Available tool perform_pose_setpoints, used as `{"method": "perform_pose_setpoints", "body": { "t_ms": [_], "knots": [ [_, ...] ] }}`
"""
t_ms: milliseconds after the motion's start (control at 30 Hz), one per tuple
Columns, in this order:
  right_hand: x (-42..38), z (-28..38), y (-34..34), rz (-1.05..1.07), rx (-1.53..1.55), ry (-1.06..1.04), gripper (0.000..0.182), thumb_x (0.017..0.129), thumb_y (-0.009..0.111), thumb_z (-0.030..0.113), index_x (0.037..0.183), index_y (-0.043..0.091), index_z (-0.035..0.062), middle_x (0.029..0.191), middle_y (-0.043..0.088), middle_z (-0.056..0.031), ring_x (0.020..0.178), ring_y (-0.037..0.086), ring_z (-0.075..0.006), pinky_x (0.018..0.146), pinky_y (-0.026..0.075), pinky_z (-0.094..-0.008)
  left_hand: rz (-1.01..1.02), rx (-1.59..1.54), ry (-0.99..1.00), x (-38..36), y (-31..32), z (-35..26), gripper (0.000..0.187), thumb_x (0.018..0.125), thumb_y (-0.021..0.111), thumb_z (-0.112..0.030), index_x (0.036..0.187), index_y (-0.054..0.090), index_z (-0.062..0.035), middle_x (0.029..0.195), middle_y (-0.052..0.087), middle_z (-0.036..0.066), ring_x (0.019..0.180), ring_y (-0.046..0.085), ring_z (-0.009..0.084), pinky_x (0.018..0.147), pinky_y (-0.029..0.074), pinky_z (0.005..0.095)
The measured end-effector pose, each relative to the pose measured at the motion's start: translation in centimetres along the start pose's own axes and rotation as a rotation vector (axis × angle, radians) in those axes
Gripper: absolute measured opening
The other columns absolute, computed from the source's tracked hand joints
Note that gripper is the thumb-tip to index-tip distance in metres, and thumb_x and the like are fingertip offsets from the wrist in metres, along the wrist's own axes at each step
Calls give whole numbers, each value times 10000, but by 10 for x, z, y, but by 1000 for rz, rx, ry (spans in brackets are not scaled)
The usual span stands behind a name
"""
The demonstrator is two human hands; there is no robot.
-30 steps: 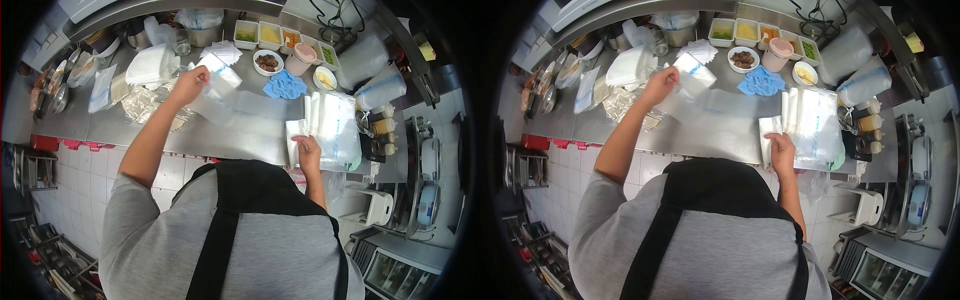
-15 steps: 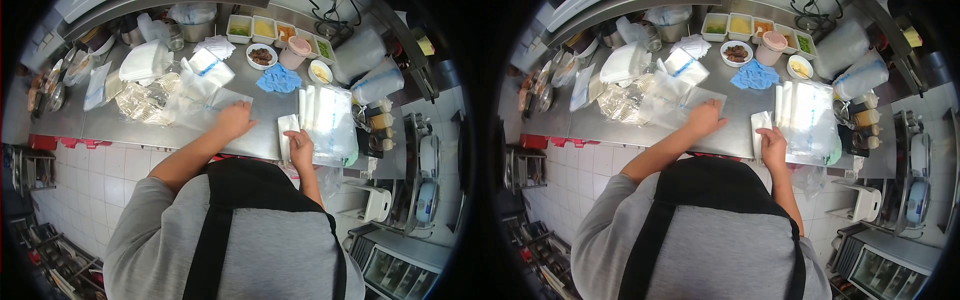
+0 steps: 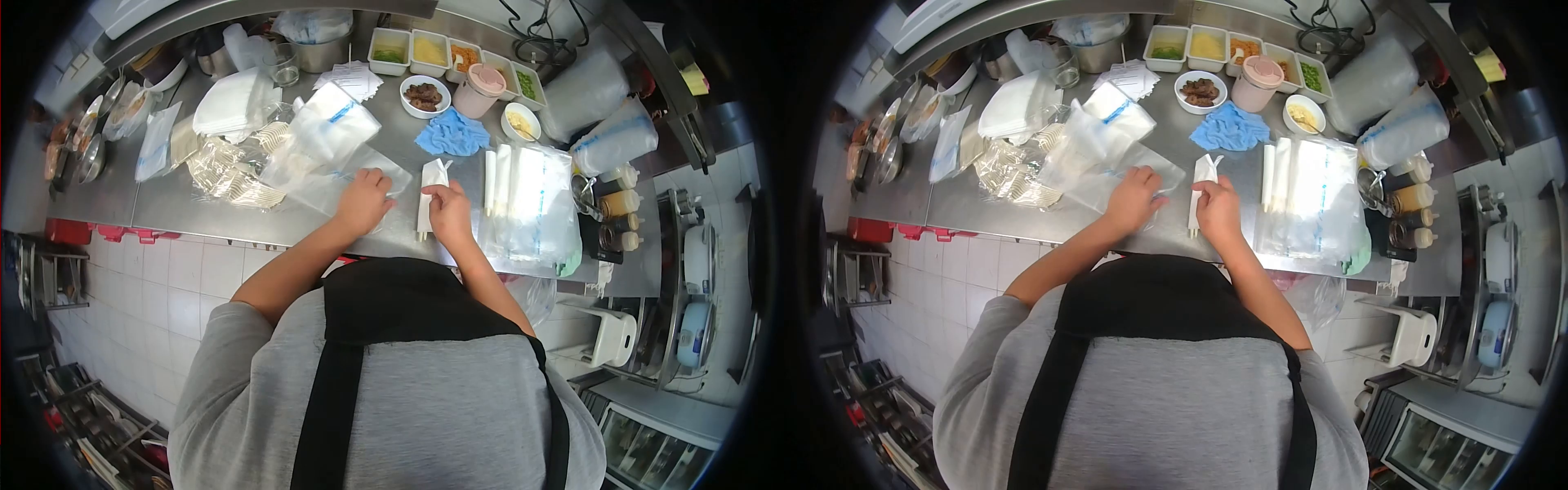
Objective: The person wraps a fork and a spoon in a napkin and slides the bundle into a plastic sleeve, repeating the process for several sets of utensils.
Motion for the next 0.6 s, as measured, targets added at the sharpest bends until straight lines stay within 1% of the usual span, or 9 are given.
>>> {"method": "perform_pose_setpoints", "body": {
  "t_ms": [67, 167, 267, 367, 400, 500, 600],
  "knots": [
    [-1, -1, -2, 15, 6, -8, 172, 765, 564, -18, 859, 695, 41, 820, 580, -221, 724, 582, -393, 675, 476, -456, 120, -32, -49, -3, 7, 6, 182, 857, 636, -156, 986, 586, -38, 861, 627, 106, 794, 605, 256, 698, 491, 322],
    [1, 1, 8, 32, -9, -74, 150, 767, 625, 29, 895, 702, 45, 833, 566, -208, 734, 584, -366, 659, 465, -417, 244, -794, -696, -4, 1, 19, 155, 889, 636, -156, 980, 573, -47, 887, 589, 36, 907, 560, 135, 774, 472, 278],
    [7, 17, 19, 62, -21, -94, 182, 737, 706, 89, 913, 693, 41, 879, 574, -221, 765, 590, -375, 679, 475, -427, 248, -1541, -917, -2, -2, 11, 119, 892, 631, -123, 966, 573, -51, 898, 583, -6, 906, 543, 102, 769, 466, 272],
    [13, 31, 23, 121, -33, -126, 293, 719, 753, 165, 955, 671, 13, 1033, 570, -230, 900, 596, -410, 772, 495, -426, 126, -1428, -817, -1, -12, -4, 132, 873, 649, -109, 975, 578, -63, 960, 598, -7, 913, 551, 103, 771, 465, 273],
    [15, 30, 25, 127, -27, -119, 306, 720, 756, 168, 965, 666, 10, 1049, 563, -229, 905, 595, -409, 771, 494, -426, 78, -1352, -786, -5, -5, 2, 180, 848, 681, -118, 984, 583, -52, 988, 618, 30, 914, 572, 116, 763, 469, 280],
    [22, 28, 26, 143, -23, -112, 329, 722, 763, 177, 982, 657, 5, 1076, 552, -223, 907, 593, -404, 765, 493, -426, 168, -1419, -944, -9, -9, 19, 179, 845, 678, -86, 988, 597, -13, 910, 641, 66, 878, 599, 130, 767, 501, 292],
    [24, 27, 21, 125, -32, -123, 320, 726, 766, 184, 969, 659, 6, 1052, 558, -218, 883, 596, -399, 752, 493, -428, 170, -1537, -1058, -11, -17, 22, 167, 848, 672, -70, 989, 604, -12, 897, 651, 79, 838, 621, 141, 748, 513, 281]
  ]
}}
Point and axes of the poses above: each hand's wrist, its own x-axis towards the middle knuckle, its own y-axis out of the palm, z = x × y, the point moved 3 cm from there along x, towards the middle knuckle
